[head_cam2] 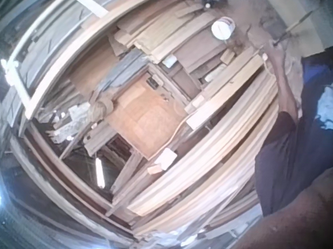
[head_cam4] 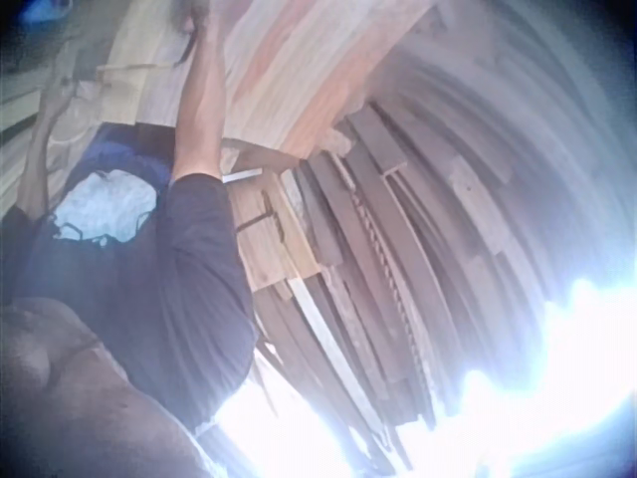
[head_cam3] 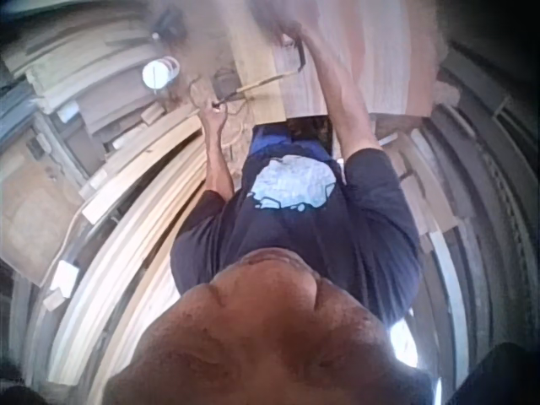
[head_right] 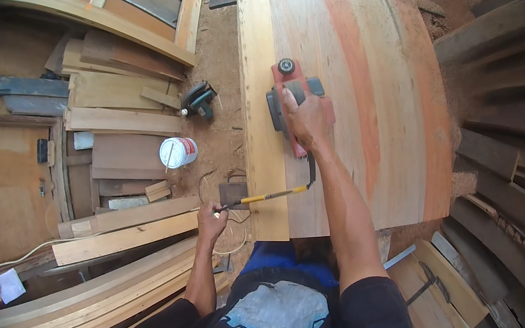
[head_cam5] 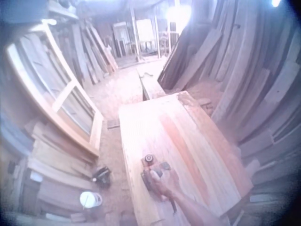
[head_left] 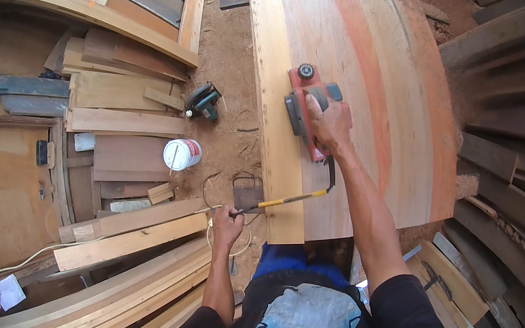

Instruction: The person sands a wooden panel using an electric belt sander and then uses a chisel to refine a groove along the surface.

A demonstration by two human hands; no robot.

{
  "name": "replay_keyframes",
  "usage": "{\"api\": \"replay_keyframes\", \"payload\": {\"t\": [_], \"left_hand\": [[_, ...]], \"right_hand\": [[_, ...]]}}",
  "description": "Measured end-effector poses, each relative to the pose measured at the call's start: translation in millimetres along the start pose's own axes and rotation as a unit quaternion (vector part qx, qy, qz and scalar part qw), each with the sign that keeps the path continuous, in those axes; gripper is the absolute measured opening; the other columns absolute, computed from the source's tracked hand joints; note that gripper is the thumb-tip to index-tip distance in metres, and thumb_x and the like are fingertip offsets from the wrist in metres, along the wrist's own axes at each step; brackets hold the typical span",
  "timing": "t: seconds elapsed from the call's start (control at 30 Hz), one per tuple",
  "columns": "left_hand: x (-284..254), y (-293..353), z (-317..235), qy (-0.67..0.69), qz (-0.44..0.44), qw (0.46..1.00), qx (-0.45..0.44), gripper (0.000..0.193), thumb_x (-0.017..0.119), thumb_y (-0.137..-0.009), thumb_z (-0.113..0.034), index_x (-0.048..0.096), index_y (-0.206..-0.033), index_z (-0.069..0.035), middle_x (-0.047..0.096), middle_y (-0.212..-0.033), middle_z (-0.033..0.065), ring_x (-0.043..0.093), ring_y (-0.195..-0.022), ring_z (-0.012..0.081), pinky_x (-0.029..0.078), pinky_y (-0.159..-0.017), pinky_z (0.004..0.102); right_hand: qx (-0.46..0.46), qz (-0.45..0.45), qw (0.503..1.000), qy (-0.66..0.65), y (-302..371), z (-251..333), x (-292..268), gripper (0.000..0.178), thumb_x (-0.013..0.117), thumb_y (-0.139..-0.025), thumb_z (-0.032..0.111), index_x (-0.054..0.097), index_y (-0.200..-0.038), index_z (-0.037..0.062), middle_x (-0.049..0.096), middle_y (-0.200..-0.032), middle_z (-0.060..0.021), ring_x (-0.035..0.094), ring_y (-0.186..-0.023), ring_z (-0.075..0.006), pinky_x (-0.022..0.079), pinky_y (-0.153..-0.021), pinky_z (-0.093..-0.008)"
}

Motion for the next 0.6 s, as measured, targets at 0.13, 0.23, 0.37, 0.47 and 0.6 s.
{"api": "replay_keyframes", "payload": {"t": [0.13,0.23,0.37,0.47,0.6], "left_hand": [[0.7,-22.8,-2.0,0.007,0.025,0.999,-0.04,0.016,0.071,-0.075,-0.015,0.064,-0.083,-0.003,0.064,-0.079,0.0193,0.062,-0.083,0.0389,0.049,-0.077,0.0495],[1.8,-45.7,-7.9,-0.008,-0.023,1.0,0.011,0.014,0.07,-0.076,-0.014,0.064,-0.083,-0.003,0.065,-0.083,0.0193,0.063,-0.086,0.0385,0.049,-0.079,0.0493],[3.0,-79.4,-22.5,-0.015,-0.025,1.0,-0.002,0.013,0.069,-0.076,-0.013,0.065,-0.083,-0.003,0.066,-0.086,0.0191,0.063,-0.087,0.0382,0.049,-0.081,0.0487],[10.5,-96.9,-32.5,-0.032,-0.013,0.997,0.07,0.025,0.071,-0.075,-0.011,0.064,-0.097,-0.002,0.066,-0.092,0.0184,0.061,-0.094,0.0383,0.048,-0.086,0.0496],[25.1,-93.6,-106.2,-0.043,-0.118,0.973,0.193,0.036,0.073,-0.075,-0.012,0.062,-0.108,-0.004,0.064,-0.104,0.0188,0.06,-0.099,0.038,0.047,-0.09,0.0501]], "right_hand": [[0.004,0.013,0.999,0.047,-25.2,13.6,-2.1,0.064,0.057,-0.097,0.058,0.072,-0.102,-0.0033,0.07,-0.082,-0.0269,0.07,-0.081,-0.0411,0.053,-0.075,-0.0461],[0.008,0.017,0.997,0.074,-43.9,20.6,-2.5,0.065,0.056,-0.096,0.061,0.073,-0.104,-0.0008,0.07,-0.083,-0.0264,0.07,-0.083,-0.0428,0.053,-0.075,-0.047],[0.004,0.003,0.999,0.047,-65.6,27.6,0.3,0.064,0.056,-0.095,0.063,0.075,-0.104,0.002,0.071,-0.083,-0.026,0.07,-0.083,-0.0427,0.053,-0.075,-0.0473],[0.033,0.004,0.998,0.062,-85.7,30.1,6.1,0.064,0.056,-0.095,0.063,0.075,-0.103,0.0027,0.071,-0.085,-0.0259,0.071,-0.085,-0.0424,0.053,-0.076,-0.0478],[0.017,0.002,0.998,0.068,-111.5,29.9,5.8,0.063,0.056,-0.095,0.063,0.075,-0.104,0.0027,0.072,-0.088,-0.0262,0.071,-0.087,-0.0426,0.053,-0.078,-0.0477]]}}
Point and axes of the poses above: each hand's wrist, its own y-axis away from the middle knuckle, its own x-axis out of the palm, z = x × y, the point moved 1 cm from there along -y, towards the middle knuckle
